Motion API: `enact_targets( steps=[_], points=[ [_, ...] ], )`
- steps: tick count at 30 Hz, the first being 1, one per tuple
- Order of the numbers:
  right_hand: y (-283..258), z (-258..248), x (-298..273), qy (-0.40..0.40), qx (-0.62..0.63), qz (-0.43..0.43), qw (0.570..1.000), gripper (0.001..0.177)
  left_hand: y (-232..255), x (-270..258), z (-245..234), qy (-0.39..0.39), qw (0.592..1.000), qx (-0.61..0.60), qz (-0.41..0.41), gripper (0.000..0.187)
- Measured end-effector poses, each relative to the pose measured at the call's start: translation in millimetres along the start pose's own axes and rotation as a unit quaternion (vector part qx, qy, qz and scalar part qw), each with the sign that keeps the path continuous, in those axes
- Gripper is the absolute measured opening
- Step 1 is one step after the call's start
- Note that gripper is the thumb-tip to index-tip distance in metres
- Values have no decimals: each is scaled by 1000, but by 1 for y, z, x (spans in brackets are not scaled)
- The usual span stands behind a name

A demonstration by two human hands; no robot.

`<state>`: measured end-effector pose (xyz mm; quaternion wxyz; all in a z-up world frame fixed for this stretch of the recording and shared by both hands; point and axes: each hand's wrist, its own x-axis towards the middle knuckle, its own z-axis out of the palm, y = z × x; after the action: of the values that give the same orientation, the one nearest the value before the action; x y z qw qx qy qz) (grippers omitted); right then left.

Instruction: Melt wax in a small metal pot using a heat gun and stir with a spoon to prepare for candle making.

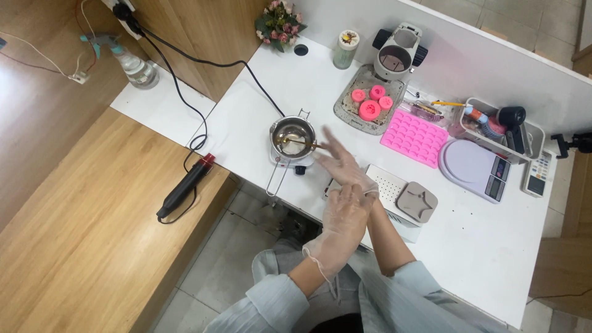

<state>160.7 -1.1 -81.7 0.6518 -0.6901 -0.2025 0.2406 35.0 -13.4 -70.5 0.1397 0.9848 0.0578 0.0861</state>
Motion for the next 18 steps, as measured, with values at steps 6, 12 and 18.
enact_targets(
  steps=[6,12,18],
  points=[
    [73,-4,11,-277,-28,95,956,52,11,11,-21,1,999,50,-13,30],
    [54,1,1,126,-178,29,975,52,39,-9,-30,-73,996,-35,48,22],
    [68,2,18,-3,-249,84,965,67,16,-40,-31,15,989,-108,98,42]
  ],
)
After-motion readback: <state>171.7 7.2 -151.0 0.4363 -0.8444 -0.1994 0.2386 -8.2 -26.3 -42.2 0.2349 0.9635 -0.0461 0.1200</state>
